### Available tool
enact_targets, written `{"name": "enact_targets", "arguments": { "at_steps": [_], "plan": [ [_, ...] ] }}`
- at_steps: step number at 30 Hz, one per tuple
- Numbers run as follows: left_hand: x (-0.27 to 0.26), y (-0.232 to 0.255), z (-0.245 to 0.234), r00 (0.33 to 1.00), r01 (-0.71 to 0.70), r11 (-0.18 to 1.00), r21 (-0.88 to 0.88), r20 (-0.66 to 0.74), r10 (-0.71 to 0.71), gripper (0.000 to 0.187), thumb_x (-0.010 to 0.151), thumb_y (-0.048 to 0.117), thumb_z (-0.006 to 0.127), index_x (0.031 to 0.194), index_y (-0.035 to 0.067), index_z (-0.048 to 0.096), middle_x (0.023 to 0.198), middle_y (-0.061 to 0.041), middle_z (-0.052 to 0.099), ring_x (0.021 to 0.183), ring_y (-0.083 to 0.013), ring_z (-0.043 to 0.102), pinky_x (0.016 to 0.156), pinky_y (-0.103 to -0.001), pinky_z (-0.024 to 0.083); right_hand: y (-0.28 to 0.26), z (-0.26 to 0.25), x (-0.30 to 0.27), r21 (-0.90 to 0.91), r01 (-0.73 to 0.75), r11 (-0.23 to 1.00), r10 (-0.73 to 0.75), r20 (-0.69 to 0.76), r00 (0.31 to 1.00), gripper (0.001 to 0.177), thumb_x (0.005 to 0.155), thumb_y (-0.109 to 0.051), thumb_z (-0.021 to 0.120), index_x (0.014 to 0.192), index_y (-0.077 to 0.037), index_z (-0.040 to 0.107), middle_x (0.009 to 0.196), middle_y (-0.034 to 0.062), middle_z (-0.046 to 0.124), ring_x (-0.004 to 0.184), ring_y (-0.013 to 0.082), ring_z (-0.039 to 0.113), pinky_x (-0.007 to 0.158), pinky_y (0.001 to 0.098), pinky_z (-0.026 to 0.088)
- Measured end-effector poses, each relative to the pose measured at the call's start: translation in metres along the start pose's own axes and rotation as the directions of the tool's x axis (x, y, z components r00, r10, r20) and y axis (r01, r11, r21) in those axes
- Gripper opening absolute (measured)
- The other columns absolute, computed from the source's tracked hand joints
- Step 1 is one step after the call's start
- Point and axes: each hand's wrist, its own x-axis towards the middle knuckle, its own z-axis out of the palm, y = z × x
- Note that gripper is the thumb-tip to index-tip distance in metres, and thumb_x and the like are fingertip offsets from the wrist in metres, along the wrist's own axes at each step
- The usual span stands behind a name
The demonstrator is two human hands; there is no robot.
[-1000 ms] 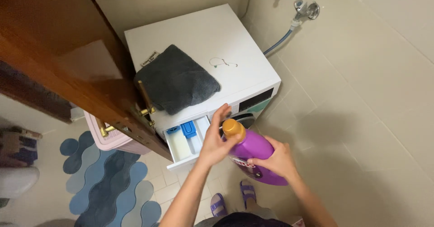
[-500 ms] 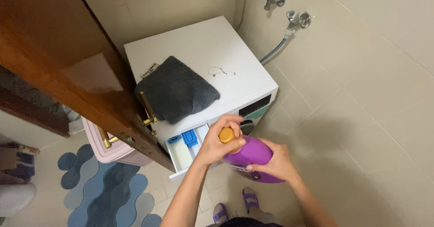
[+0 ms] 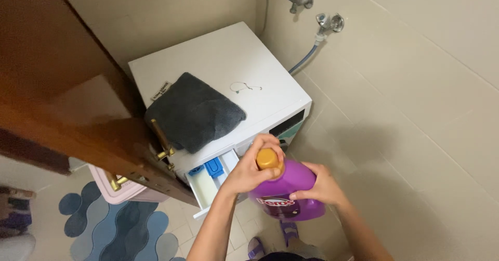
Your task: Loading a washing machine, adding detergent and softener, and starting the cycle.
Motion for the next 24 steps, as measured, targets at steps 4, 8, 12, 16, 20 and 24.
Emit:
{"name": "enact_targets", "arguments": {
  "at_steps": [4, 8, 12, 16, 20, 24],
  "plan": [
    [0.007, 0.007, 0.032, 0.951, 0.116, 0.962, 0.249, -0.306, -0.035, 0.064, 0.082, 0.005, 0.078, 0.135, 0.009, 0.042, 0.105, -0.001, 0.065, 0.095, -0.0134, 0.067, 0.085, -0.027, 0.055, 0.011, 0.004, 0.000, 0.034, -0.045, 0.998, 0.047, -0.066, 0.997, 0.065, 0.054, -0.027, 0.097, 0.110, -0.005, 0.073, 0.094, 0.0054, 0.081, 0.085, 0.0153, 0.078, 0.083, 0.0317, 0.061],
    [0.011, -0.025, 0.024, 0.965, 0.093, 0.984, 0.154, -0.257, -0.051, 0.061, 0.084, 0.001, 0.076, 0.135, 0.008, 0.044, 0.102, -0.003, 0.065, 0.094, -0.0137, 0.066, 0.085, -0.027, 0.055, 0.019, -0.002, -0.006, 0.017, 0.001, 1.000, 0.001, -0.108, 0.994, 0.061, 0.056, -0.024, 0.096, 0.108, -0.003, 0.075, 0.091, 0.0064, 0.081, 0.082, 0.0156, 0.076, 0.080, 0.0323, 0.061],
    [0.027, -0.041, 0.021, 0.988, 0.098, 0.990, -0.103, 0.130, -0.085, 0.056, 0.085, -0.006, 0.073, 0.132, 0.007, 0.044, 0.104, -0.005, 0.061, 0.098, -0.0135, 0.062, 0.087, -0.027, 0.054, 0.042, -0.019, -0.013, 0.150, -0.026, 0.988, 0.033, -0.043, 0.999, 0.064, 0.055, -0.019, 0.094, 0.113, -0.002, 0.073, 0.094, 0.0061, 0.079, 0.084, 0.0150, 0.073, 0.081, 0.0321, 0.060],
    [0.043, -0.056, 0.031, 0.906, 0.216, 0.944, -0.251, 0.412, -0.098, 0.051, 0.087, -0.008, 0.073, 0.129, 0.004, 0.045, 0.107, -0.005, 0.059, 0.100, -0.0143, 0.060, 0.088, -0.029, 0.053, 0.067, -0.032, -0.032, 0.150, -0.083, 0.985, 0.083, 0.009, 0.997, 0.065, 0.053, -0.018, 0.095, 0.111, -0.002, 0.072, 0.094, 0.0045, 0.078, 0.084, 0.0154, 0.074, 0.081, 0.0309, 0.060],
    [0.052, -0.023, 0.070, 0.886, 0.186, 0.977, -0.107, 0.448, -0.120, 0.059, 0.086, -0.004, 0.075, 0.134, 0.005, 0.043, 0.106, -0.004, 0.061, 0.103, -0.0135, 0.061, 0.092, -0.029, 0.053, 0.086, -0.040, -0.058, 0.259, -0.022, 0.966, 0.039, -0.060, 0.997, 0.068, 0.054, -0.017, 0.095, 0.115, -0.003, 0.070, 0.101, 0.0033, 0.076, 0.092, 0.0142, 0.071, 0.086, 0.0307, 0.057],
    [0.048, -0.026, 0.107, 0.938, 0.107, 0.981, 0.161, 0.311, -0.153, 0.068, 0.081, 0.004, 0.082, 0.136, 0.008, 0.042, 0.100, -0.001, 0.066, 0.101, -0.0114, 0.065, 0.092, -0.028, 0.053, 0.098, -0.047, -0.084, 0.308, -0.098, 0.946, 0.148, -0.143, 0.979, 0.068, 0.050, -0.017, 0.096, 0.112, -0.001, 0.073, 0.097, 0.0064, 0.077, 0.090, 0.0167, 0.072, 0.085, 0.0328, 0.058]
  ]
}}
